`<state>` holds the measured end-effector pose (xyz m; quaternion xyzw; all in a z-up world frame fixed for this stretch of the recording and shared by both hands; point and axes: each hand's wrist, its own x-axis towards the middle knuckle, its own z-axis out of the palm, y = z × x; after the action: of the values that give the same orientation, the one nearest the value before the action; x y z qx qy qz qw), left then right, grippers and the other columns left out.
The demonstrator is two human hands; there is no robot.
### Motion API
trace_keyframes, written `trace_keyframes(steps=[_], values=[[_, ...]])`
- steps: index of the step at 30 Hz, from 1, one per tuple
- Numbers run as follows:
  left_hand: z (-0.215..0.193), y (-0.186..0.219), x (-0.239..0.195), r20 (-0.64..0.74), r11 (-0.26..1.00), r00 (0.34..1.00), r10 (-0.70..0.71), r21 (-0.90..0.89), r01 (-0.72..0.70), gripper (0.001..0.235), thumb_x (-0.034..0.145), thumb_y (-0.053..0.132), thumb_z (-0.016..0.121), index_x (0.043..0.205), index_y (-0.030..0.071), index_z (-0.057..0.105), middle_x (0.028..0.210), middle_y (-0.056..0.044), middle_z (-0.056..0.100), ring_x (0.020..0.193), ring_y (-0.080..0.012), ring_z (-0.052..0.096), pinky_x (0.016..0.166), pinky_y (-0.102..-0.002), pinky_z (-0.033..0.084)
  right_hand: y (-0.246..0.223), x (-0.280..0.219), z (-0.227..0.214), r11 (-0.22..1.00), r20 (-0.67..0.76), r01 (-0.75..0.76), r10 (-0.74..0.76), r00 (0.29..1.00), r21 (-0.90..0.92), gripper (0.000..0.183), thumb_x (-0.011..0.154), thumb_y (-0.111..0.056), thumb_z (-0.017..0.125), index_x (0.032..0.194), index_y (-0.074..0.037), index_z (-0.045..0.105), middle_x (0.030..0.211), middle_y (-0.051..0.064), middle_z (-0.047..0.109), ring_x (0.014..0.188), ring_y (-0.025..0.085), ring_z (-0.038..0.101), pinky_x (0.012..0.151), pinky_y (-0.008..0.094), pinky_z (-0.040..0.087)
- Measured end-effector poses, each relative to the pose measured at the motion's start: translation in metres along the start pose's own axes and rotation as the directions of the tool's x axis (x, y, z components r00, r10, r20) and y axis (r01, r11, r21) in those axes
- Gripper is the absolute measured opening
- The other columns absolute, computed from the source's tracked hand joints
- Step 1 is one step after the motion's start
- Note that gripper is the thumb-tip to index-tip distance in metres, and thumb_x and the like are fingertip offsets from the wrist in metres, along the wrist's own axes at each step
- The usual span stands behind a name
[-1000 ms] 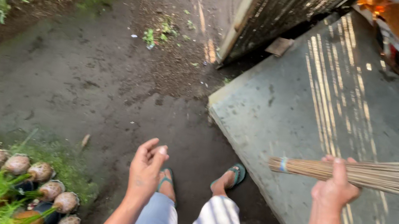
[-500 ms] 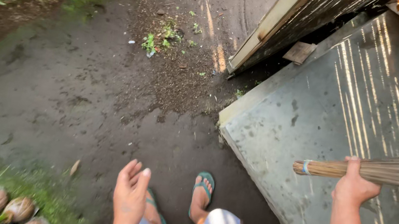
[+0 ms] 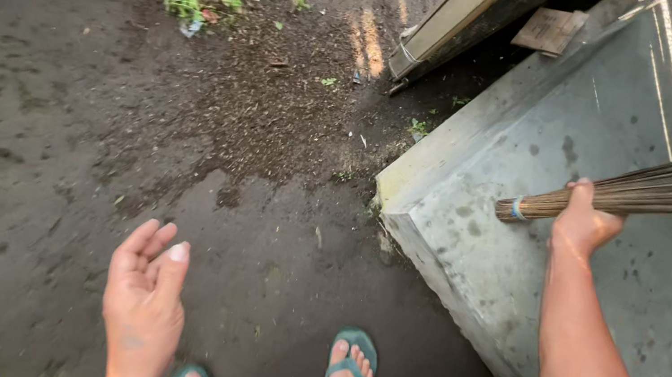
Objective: The person sweeps a dirt ground area near potted plants and a bamboo fence using a handheld broom made of stiff fibers.
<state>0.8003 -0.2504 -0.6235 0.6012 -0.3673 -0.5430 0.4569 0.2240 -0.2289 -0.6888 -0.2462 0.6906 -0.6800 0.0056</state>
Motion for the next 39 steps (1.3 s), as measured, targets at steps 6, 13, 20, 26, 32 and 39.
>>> trace_keyframes(steps=[6, 13, 20, 26, 32, 39], values=[[0.006, 0.017, 0.037, 0.085, 0.981, 0.984, 0.158, -0.126, -0.147, 0.049, 0.1, 0.007, 0.058, 0.146, -0.003, 0.043, 0.144, -0.017, 0.055, 0.121, -0.0187, 0.061, 0.106, -0.031, 0.047, 0.02, 0.041, -0.005, 0.991, 0.013, -0.026, 0.028, 1.0, -0.131, 0.016, 0.097, -0.009, 0.076, 0.101, 0.005, 0.069, 0.095, 0.007, 0.075, 0.083, 0.017, 0.072, 0.077, 0.032, 0.061], [0.015, 0.024, 0.05, 0.103, 0.972, 0.984, 0.143, -0.202, -0.12, 0.051, 0.1, 0.011, 0.06, 0.146, -0.002, 0.043, 0.143, -0.016, 0.055, 0.122, -0.0182, 0.063, 0.106, -0.032, 0.049, 0.082, 0.046, -0.021, 0.991, 0.006, 0.07, -0.069, 0.998, -0.115, 0.036, 0.087, 0.002, 0.073, 0.118, 0.002, 0.056, 0.108, 0.012, 0.071, 0.085, 0.017, 0.073, 0.076, 0.033, 0.062], [0.005, 0.026, 0.065, 0.073, 0.939, 0.964, 0.257, -0.255, -0.231, 0.048, 0.102, 0.011, 0.061, 0.145, -0.002, 0.044, 0.142, -0.016, 0.055, 0.12, -0.0185, 0.062, 0.108, -0.032, 0.049, 0.077, 0.005, -0.014, 0.995, 0.137, 0.095, -0.092, 0.986, -0.014, 0.034, 0.096, 0.006, 0.071, 0.123, 0.005, 0.052, 0.114, 0.014, 0.064, 0.092, 0.02, 0.075, 0.082, 0.037, 0.067], [-0.014, 0.036, 0.057, -0.009, 0.936, 0.973, 0.232, -0.271, -0.226, 0.044, 0.103, 0.012, 0.059, 0.143, -0.003, 0.047, 0.137, -0.014, 0.059, 0.118, -0.0188, 0.063, 0.107, -0.034, 0.05, 0.07, 0.012, -0.023, 0.997, 0.163, -0.032, 0.042, 0.986, -0.064, 0.021, 0.096, -0.001, 0.064, 0.103, 0.018, 0.061, 0.11, 0.025, 0.072, 0.085, 0.02, 0.069, 0.079, 0.033, 0.062], [-0.028, 0.056, 0.05, -0.045, 0.916, 0.971, 0.234, -0.325, -0.236, 0.043, 0.103, 0.013, 0.058, 0.142, -0.002, 0.048, 0.133, -0.014, 0.062, 0.109, -0.0192, 0.066, 0.098, -0.034, 0.053, 0.098, -0.036, -0.01, 0.891, 0.218, 0.05, 0.056, 0.974, -0.452, 0.038, 0.095, -0.014, 0.082, 0.121, 0.002, 0.06, 0.107, 0.01, 0.07, 0.083, 0.021, 0.064, 0.07, 0.038, 0.05], [-0.11, 0.084, 0.057, -0.459, 0.751, 0.824, 0.332, -0.4, -0.525, 0.033, 0.109, 0.017, 0.057, 0.137, 0.0, 0.052, 0.128, -0.016, 0.067, 0.1, -0.0187, 0.071, 0.091, -0.031, 0.056, -0.009, -0.1, 0.047, 0.669, 0.662, 0.258, 0.461, 0.591, -0.697, 0.027, 0.085, -0.01, 0.076, 0.101, 0.009, 0.065, 0.076, 0.018, 0.069, 0.064, 0.025, 0.063, 0.064, 0.044, 0.051]])
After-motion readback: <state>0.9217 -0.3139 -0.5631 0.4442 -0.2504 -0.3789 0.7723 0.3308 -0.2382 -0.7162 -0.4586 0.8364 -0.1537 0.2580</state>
